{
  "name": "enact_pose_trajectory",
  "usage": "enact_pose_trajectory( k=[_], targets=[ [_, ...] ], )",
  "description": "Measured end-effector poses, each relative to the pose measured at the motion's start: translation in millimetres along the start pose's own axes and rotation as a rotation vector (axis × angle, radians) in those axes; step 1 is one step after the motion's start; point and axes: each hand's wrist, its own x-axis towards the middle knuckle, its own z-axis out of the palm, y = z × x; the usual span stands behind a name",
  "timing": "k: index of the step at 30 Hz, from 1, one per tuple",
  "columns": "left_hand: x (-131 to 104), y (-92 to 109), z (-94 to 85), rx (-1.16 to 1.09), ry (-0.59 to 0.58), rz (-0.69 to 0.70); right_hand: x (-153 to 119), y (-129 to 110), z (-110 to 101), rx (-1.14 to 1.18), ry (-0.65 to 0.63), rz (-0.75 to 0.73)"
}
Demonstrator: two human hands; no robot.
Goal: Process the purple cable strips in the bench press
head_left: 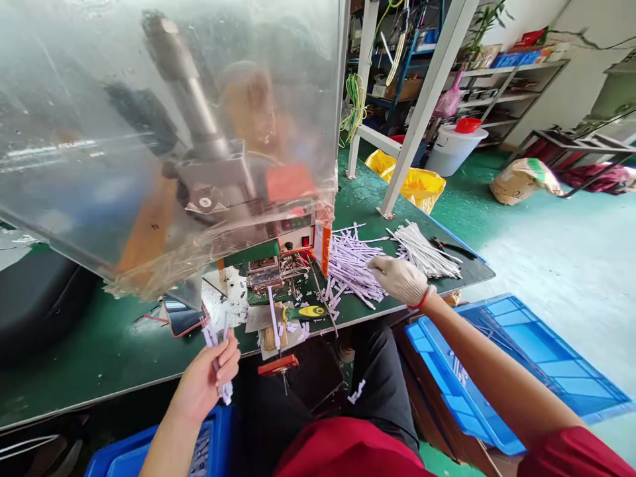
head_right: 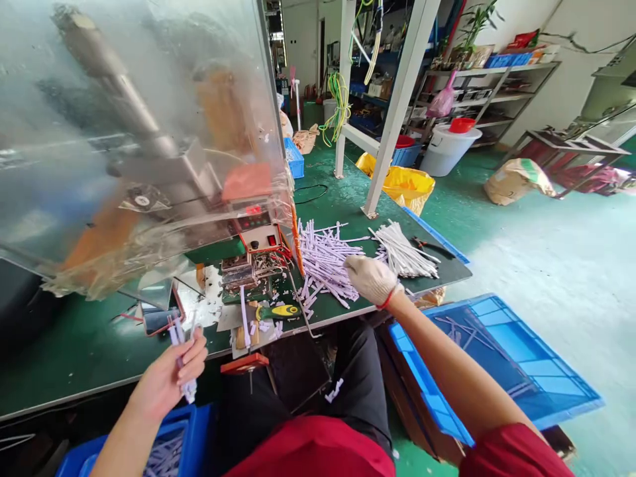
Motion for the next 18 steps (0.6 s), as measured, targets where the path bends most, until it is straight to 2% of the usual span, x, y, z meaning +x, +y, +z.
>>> enact_pose_trajectory(
  k=[2,4,6,10,14,18],
  targets=[
    [11.6,-14.2,10.9,0.018,0.044,0.018,14.0,19.1,3.4,-0.229,0.005,0.051],
    [23.0,-26.3,24.9,0.152,0.118,0.051,24.5,25.7,6.7,-0.371,-0.072,0.051],
    [33.2,-33.9,38.7,0.325,0.169,0.079,30.7,24.7,8.8,-0.465,-0.099,0.02],
    [49.4,-38.1,56.9,0.546,0.194,0.093,31.5,18.8,5.2,-0.536,-0.049,-0.074],
    [57.1,-33.7,59.9,0.453,0.209,0.105,26.0,15.0,-12.1,-0.553,-0.024,-0.116],
    [47.0,-23.1,52.8,0.274,0.165,0.08,21.3,12.8,-37.3,-0.588,0.002,-0.127]
  ],
)
